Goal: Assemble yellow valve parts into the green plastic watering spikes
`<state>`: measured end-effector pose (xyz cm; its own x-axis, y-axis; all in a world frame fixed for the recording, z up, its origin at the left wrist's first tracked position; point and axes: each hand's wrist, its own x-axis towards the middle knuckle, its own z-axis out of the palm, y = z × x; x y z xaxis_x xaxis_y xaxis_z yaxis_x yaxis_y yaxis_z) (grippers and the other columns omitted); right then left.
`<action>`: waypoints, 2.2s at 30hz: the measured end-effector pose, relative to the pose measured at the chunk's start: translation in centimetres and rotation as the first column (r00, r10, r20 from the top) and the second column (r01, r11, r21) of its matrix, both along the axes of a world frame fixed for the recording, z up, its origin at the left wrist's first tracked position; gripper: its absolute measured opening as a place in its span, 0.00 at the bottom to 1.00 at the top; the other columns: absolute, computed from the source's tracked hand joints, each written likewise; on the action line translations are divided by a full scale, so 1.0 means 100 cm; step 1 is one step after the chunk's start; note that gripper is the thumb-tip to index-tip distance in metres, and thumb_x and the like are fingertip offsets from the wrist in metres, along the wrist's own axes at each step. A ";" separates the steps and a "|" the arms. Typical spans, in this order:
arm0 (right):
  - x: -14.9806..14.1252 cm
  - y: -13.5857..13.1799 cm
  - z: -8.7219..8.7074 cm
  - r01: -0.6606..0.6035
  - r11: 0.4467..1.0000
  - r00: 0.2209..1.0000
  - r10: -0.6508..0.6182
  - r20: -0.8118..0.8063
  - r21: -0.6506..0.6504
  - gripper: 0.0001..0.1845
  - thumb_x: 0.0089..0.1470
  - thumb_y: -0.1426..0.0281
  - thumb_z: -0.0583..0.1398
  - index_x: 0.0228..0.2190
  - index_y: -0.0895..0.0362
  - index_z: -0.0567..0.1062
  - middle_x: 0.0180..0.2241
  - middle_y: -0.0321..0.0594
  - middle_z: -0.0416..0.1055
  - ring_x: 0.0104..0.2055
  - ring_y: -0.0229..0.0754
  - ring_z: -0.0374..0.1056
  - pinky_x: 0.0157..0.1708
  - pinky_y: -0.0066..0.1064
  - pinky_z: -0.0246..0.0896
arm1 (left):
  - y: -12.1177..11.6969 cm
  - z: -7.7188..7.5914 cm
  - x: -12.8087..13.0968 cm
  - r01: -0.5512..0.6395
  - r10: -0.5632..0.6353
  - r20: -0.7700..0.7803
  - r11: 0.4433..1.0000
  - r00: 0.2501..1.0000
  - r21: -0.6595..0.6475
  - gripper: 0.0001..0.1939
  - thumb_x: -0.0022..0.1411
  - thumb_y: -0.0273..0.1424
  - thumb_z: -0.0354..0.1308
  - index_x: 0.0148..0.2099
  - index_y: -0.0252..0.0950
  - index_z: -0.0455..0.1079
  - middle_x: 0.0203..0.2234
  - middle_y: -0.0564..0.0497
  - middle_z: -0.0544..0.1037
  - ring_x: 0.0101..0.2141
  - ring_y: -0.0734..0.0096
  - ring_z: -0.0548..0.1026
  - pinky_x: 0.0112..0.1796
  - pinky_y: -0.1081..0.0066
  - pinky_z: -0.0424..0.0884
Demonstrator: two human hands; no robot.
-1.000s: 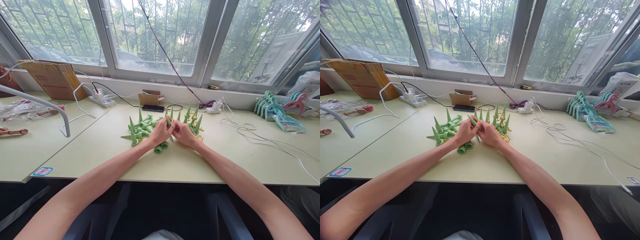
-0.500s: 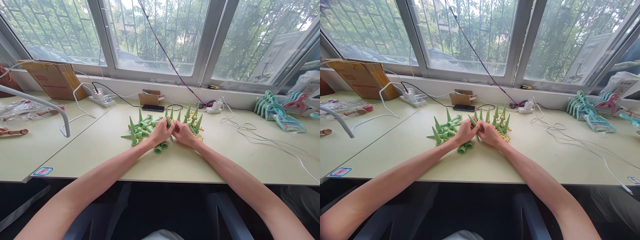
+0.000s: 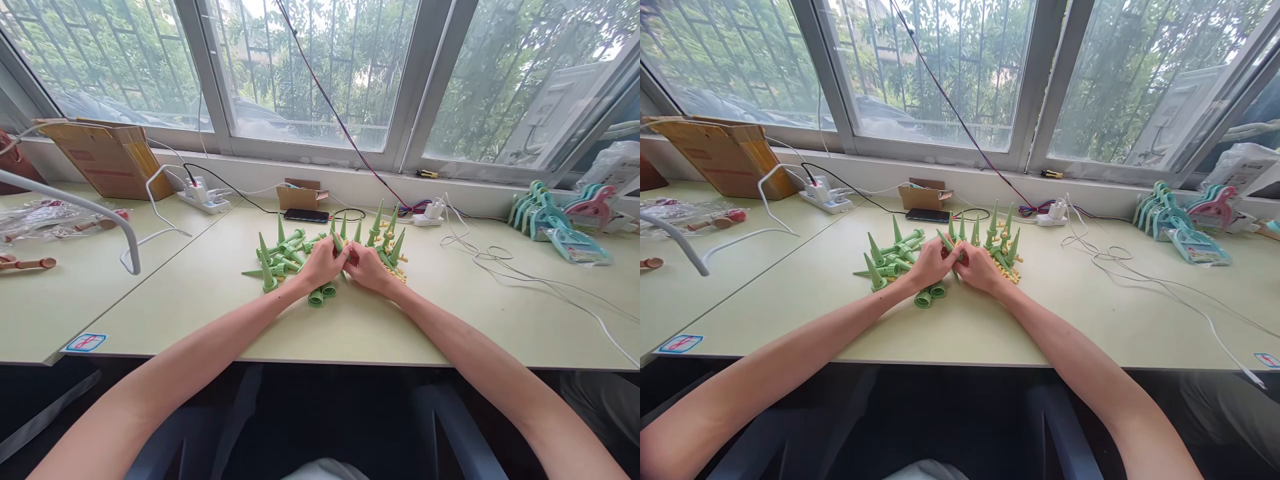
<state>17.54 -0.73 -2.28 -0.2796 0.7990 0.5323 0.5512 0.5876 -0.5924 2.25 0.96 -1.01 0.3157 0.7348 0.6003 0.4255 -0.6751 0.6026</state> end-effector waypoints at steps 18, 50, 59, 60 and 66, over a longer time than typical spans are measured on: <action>0.001 0.001 -0.001 0.009 1.000 1.000 -0.009 0.009 -0.017 0.11 0.51 0.64 0.59 0.26 0.55 0.61 0.22 0.31 0.65 0.22 0.34 0.56 0.25 0.27 0.50 | 0.001 0.000 0.000 -0.006 0.006 0.004 1.000 1.000 -0.013 0.15 0.62 0.36 0.55 0.26 0.37 0.58 0.18 0.56 0.65 0.20 0.75 0.61 0.25 0.71 0.59; 0.002 0.001 -0.002 -0.017 1.000 1.000 0.017 0.015 0.014 0.10 0.53 0.63 0.57 0.27 0.55 0.61 0.22 0.31 0.65 0.22 0.34 0.56 0.25 0.27 0.49 | 0.001 -0.002 0.000 0.055 -0.051 0.050 0.995 0.997 -0.080 0.15 0.64 0.40 0.53 0.28 0.37 0.60 0.20 0.54 0.70 0.22 0.74 0.67 0.25 0.72 0.62; -0.001 -0.002 0.003 -0.009 1.000 1.000 0.009 -0.011 0.013 0.10 0.54 0.62 0.56 0.29 0.55 0.61 0.22 0.31 0.65 0.22 0.34 0.54 0.24 0.27 0.48 | -0.003 0.004 0.001 0.005 -0.004 0.040 1.000 0.999 -0.007 0.12 0.64 0.37 0.53 0.29 0.37 0.61 0.21 0.54 0.70 0.23 0.74 0.67 0.27 0.72 0.63; -0.001 -0.002 0.003 -0.010 1.000 1.000 0.010 -0.013 0.013 0.10 0.55 0.62 0.56 0.30 0.55 0.61 0.22 0.31 0.65 0.21 0.34 0.54 0.24 0.26 0.49 | -0.003 0.004 0.002 0.003 -0.003 0.047 1.000 0.999 -0.004 0.12 0.64 0.37 0.53 0.30 0.37 0.61 0.22 0.54 0.70 0.24 0.73 0.68 0.28 0.72 0.64; -0.002 -0.004 0.005 -0.029 0.999 0.999 0.029 -0.018 -0.017 0.11 0.57 0.61 0.56 0.37 0.56 0.65 0.24 0.34 0.70 0.23 0.36 0.60 0.26 0.27 0.54 | -0.002 0.005 0.001 -0.068 0.066 0.085 0.997 0.994 0.024 0.09 0.64 0.37 0.54 0.35 0.37 0.66 0.27 0.52 0.73 0.25 0.73 0.68 0.30 0.71 0.66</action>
<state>17.34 -1.12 -1.78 -0.2933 0.7997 0.5239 0.5231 0.5929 -0.6122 2.39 0.71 -0.49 0.2139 0.7361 0.6422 0.4189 -0.6630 0.6204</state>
